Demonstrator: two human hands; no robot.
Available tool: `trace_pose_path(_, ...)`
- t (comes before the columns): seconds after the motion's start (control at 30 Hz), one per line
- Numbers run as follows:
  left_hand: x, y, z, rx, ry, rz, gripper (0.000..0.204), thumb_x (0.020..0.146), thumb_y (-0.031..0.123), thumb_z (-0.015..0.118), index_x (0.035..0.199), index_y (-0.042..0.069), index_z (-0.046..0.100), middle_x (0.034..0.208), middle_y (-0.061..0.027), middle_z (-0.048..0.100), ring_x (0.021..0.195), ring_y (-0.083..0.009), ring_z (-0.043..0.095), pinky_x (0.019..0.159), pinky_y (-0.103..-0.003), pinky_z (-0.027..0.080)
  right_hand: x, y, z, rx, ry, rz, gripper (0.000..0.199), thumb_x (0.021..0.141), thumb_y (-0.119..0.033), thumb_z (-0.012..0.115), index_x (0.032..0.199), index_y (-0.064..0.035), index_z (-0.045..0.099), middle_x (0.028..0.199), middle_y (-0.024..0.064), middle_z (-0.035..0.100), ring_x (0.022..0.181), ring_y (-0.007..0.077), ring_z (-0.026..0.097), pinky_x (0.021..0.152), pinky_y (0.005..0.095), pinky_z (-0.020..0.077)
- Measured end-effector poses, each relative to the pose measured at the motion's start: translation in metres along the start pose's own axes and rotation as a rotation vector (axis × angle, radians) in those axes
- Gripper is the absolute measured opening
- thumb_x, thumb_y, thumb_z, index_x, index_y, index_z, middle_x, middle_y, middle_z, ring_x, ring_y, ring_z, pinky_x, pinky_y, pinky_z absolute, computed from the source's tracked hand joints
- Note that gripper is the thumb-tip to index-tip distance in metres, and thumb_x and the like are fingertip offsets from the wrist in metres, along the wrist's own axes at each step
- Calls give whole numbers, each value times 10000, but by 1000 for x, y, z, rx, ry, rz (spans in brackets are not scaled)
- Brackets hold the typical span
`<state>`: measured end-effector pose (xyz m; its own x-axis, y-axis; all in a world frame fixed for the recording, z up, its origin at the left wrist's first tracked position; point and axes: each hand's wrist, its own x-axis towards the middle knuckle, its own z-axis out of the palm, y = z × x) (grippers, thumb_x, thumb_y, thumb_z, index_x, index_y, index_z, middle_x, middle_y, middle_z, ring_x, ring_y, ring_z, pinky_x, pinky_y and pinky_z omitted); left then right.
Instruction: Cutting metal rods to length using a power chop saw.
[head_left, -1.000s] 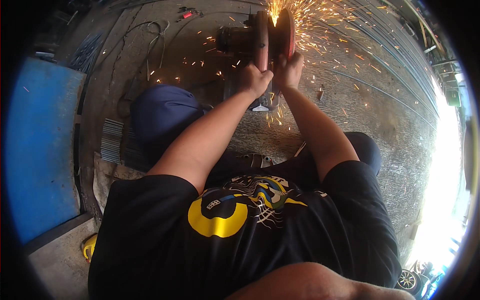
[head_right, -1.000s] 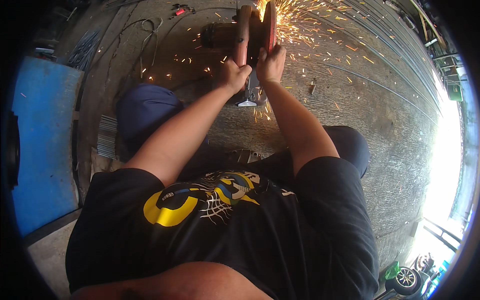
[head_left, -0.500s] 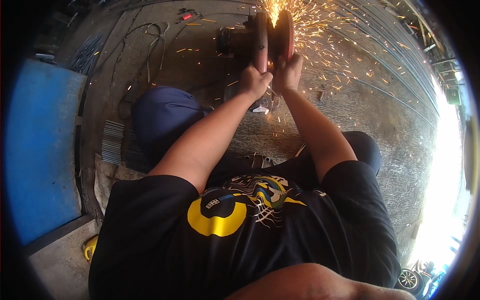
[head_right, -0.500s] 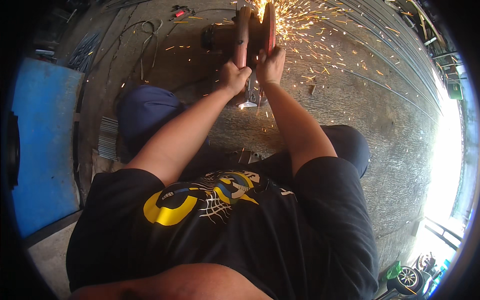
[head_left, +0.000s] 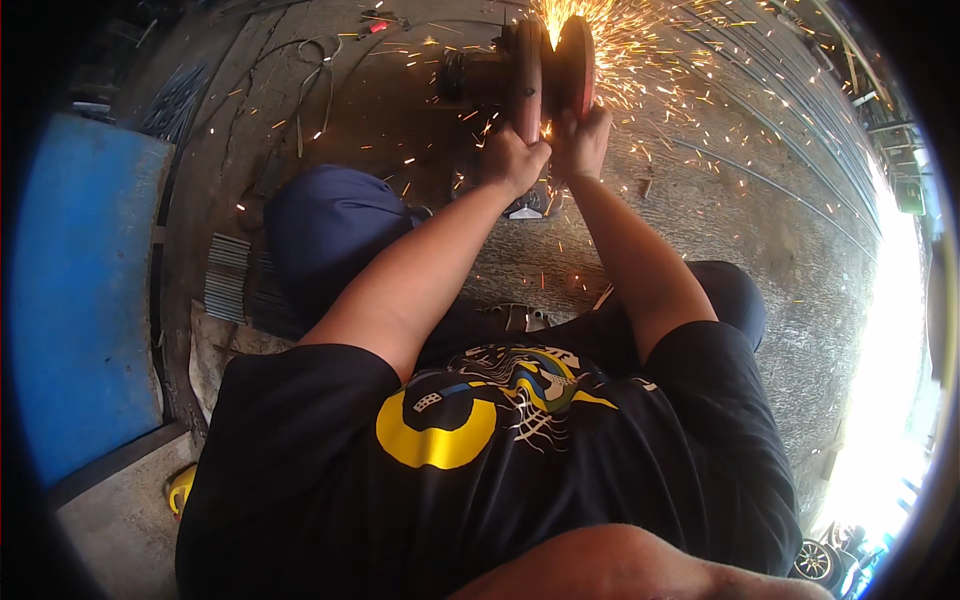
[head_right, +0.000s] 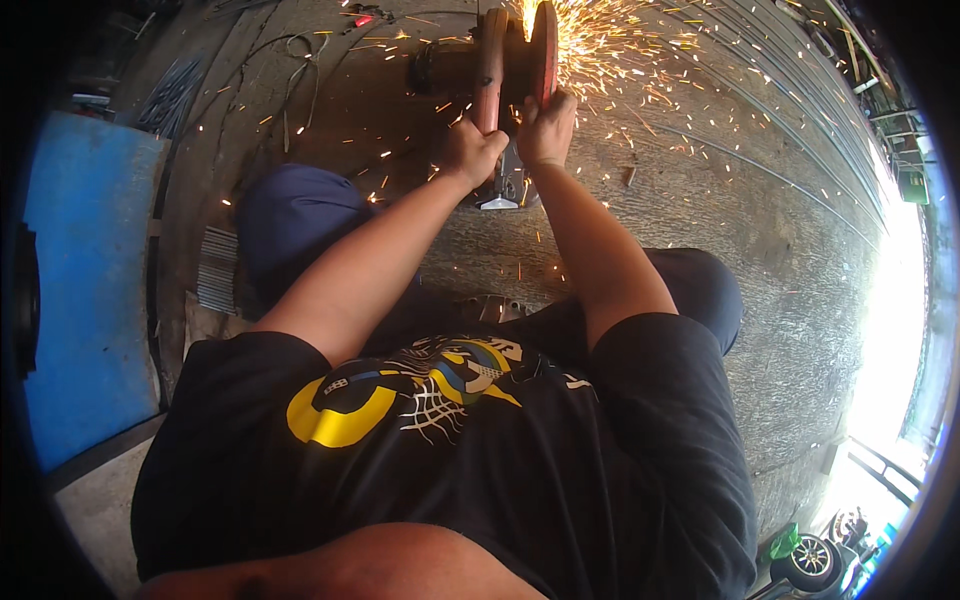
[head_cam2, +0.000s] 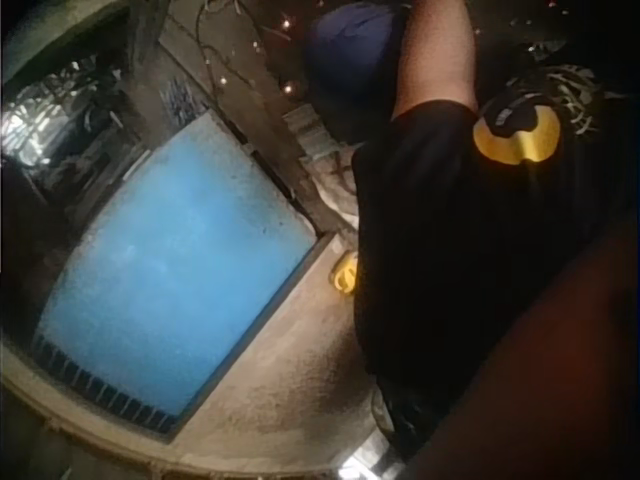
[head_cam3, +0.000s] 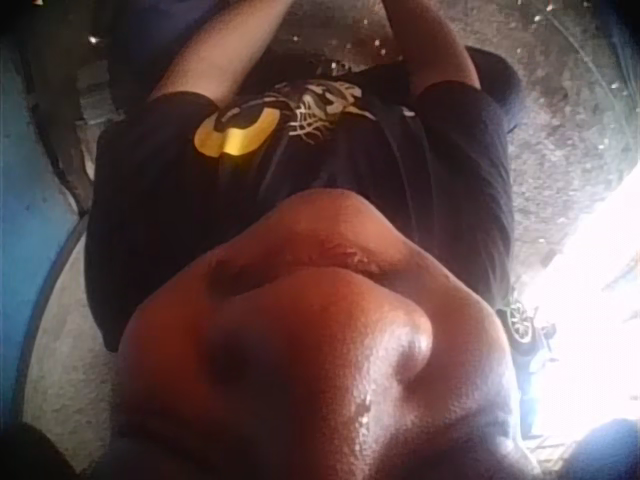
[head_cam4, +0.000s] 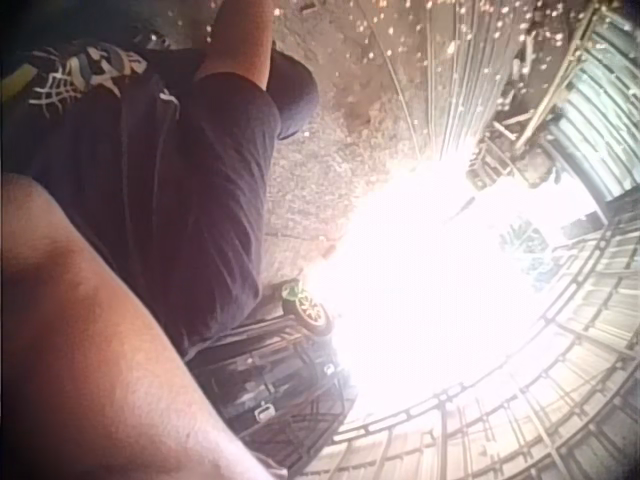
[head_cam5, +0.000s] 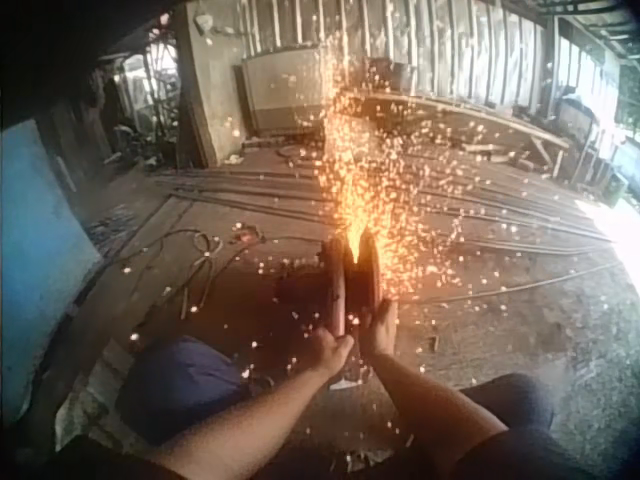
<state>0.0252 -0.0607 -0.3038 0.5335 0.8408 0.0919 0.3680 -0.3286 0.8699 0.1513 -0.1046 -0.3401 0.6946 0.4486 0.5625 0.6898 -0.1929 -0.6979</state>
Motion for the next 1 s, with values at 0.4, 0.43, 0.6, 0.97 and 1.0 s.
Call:
trace_pose_path(0.4,-17,-20,6,-43,-26,16,439,658,212,654,1012,-39,587,902,-240,650,894,-369,650,789,-411,517,-24,13,2,28,-26,-7,446,826,-134,605,1187,36,407,1000,233,471,932,411,472,838,471,383)
trace_pose_path(0.43,-15,-21,6,-14,-47,8,448,657,204,653,1022,-45,582,896,-240,650,895,-369,650,789,-410,516,-22,13,3,30,-23,-11,446,826,-134,605,1187,36,407,1000,233,471,932,411,472,838,471,383)
trace_pose_path(0.6,-14,-21,10,-156,9,11,491,654,208,655,1055,-60,561,894,-251,647,905,-370,649,797,-406,510,-20,7,0,43,-8,-2,391,829,-137,605,1132,40,432,989,236,467,946,411,465,840,477,374)
trace_pose_path(0.97,37,59,-23,-370,-167,-288,269,736,202,640,763,-66,637,634,-124,649,496,-184,628,361,-309,473,59,-19,-8,32,15,42,373,889,-303,564,984,42,458,928,235,514,893,424,511,803,467,409)
trace_pose_path(1.0,45,69,-26,-380,-176,-320,261,744,194,634,797,-61,646,657,-127,657,518,-187,635,383,-310,490,70,-22,-9,30,5,69,389,898,-325,547,976,45,461,944,247,528,912,434,516,818,466,410)
